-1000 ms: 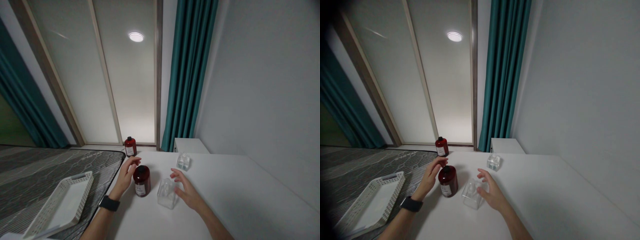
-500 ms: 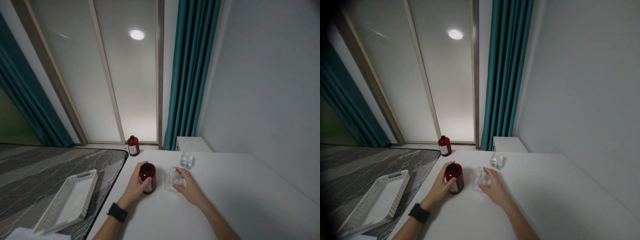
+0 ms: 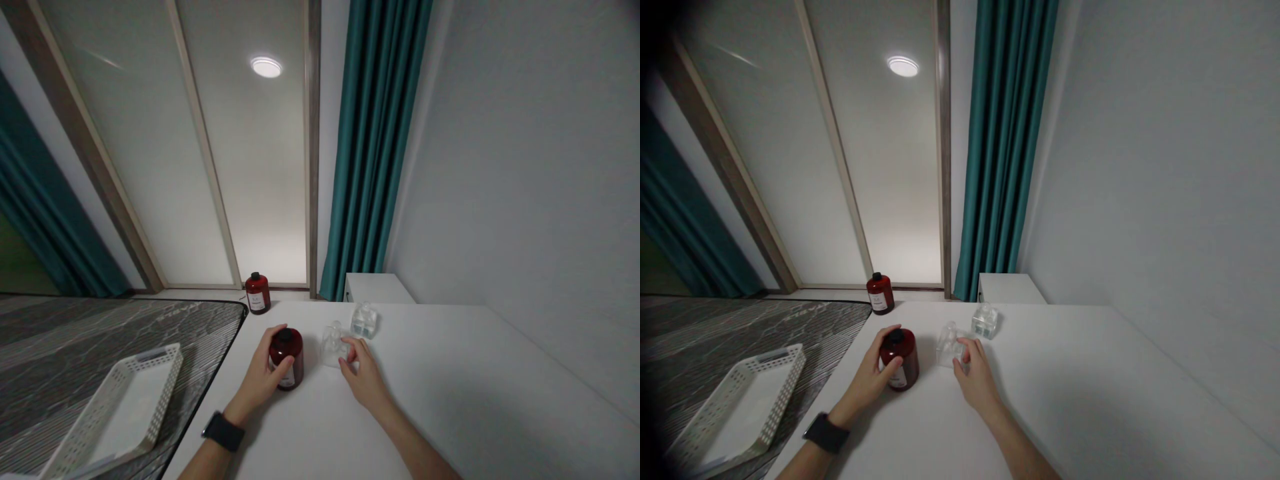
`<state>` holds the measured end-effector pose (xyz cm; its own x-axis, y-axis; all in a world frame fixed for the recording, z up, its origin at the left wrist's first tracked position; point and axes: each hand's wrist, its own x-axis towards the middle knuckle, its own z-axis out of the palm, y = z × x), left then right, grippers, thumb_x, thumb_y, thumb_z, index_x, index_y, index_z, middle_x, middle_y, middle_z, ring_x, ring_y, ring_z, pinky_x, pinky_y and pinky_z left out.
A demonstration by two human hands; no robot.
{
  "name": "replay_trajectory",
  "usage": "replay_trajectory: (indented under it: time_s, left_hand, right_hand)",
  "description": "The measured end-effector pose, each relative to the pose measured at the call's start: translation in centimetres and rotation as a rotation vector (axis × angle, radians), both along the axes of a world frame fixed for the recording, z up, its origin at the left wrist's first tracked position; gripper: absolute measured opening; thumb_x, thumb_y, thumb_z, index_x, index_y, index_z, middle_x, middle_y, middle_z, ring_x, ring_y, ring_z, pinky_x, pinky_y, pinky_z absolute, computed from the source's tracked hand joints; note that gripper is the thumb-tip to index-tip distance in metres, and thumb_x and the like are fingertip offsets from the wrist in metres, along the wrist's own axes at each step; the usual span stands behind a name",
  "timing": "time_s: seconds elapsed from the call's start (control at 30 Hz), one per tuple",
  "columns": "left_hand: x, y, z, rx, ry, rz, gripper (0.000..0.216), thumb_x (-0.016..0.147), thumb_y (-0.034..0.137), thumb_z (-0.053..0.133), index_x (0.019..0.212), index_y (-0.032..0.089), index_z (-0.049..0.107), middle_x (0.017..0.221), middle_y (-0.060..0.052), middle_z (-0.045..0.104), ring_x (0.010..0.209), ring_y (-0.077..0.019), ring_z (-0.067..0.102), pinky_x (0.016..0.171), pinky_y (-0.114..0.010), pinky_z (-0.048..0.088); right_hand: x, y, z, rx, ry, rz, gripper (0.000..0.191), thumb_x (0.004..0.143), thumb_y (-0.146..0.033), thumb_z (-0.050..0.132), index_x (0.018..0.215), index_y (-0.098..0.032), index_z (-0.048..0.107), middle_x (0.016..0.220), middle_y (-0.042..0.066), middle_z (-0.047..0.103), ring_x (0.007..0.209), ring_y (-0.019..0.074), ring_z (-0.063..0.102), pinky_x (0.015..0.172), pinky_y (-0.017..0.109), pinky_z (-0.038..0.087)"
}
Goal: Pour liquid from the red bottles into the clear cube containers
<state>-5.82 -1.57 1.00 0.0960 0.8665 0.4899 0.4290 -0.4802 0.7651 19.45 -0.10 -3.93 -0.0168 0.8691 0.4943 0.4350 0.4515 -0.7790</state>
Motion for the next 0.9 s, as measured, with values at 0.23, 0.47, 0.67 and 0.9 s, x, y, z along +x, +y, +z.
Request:
replay_trajectory:
  time_s: [0.23,0.47,0.67,0.9]
  left_hand:
    - [0.1,0.0,0.2,0.001,-0.015,-0.004,0.049,0.087,0.036,0.060,0.131,0.019,0.048,0.124,-0.012,0.060,0.116,-0.0294,0.059,0.102,-0.045,0.046]
    - [0.3,-0.1,0.3,-0.029,-0.020,-0.025,0.050,0.088,0.039,0.059,0.132,0.019,0.046,0.126,-0.013,0.059,0.119,-0.0301,0.057,0.104,-0.046,0.045]
    - [0.8,-0.3,0.4,-0.027,-0.002,-0.038,0.052,0.087,0.038,0.060,0.133,0.018,0.046,0.129,-0.014,0.058,0.121,-0.0318,0.056,0.105,-0.048,0.044]
    - [2.1,-1.0,0.0,-0.070,-0.029,-0.085,0.059,0.084,0.040,0.063,0.134,0.017,0.043,0.128,-0.015,0.057,0.121,-0.0321,0.056,0.106,-0.050,0.043]
  right_hand:
    - [0.3,-0.4,0.3,-0.010,-0.060,0.108,0.041,0.086,-0.014,0.048,0.126,-0.021,0.058,0.087,0.002,0.060,0.085,0.0191,0.063,0.086,0.035,0.054]
    - [-0.1,-0.9,0.6,-0.084,-0.236,0.189,0.066,0.088,-0.010,0.045,0.151,-0.025,0.036,0.122,0.009,0.061,0.115,0.0215,0.059,0.103,0.039,0.050]
    - [-0.9,-0.5,0.4,-0.071,-0.451,0.240,0.071,0.086,-0.006,0.043,0.154,-0.017,0.030,0.152,0.014,0.047,0.141,0.0263,0.041,0.121,0.055,0.026]
    - [-0.5,-0.8,0.9,0.094,-0.324,0.203,0.052,0.086,-0.005,0.044,0.133,-0.023,0.056,0.128,0.010,0.066,0.122,0.0257,0.058,0.116,0.059,0.032]
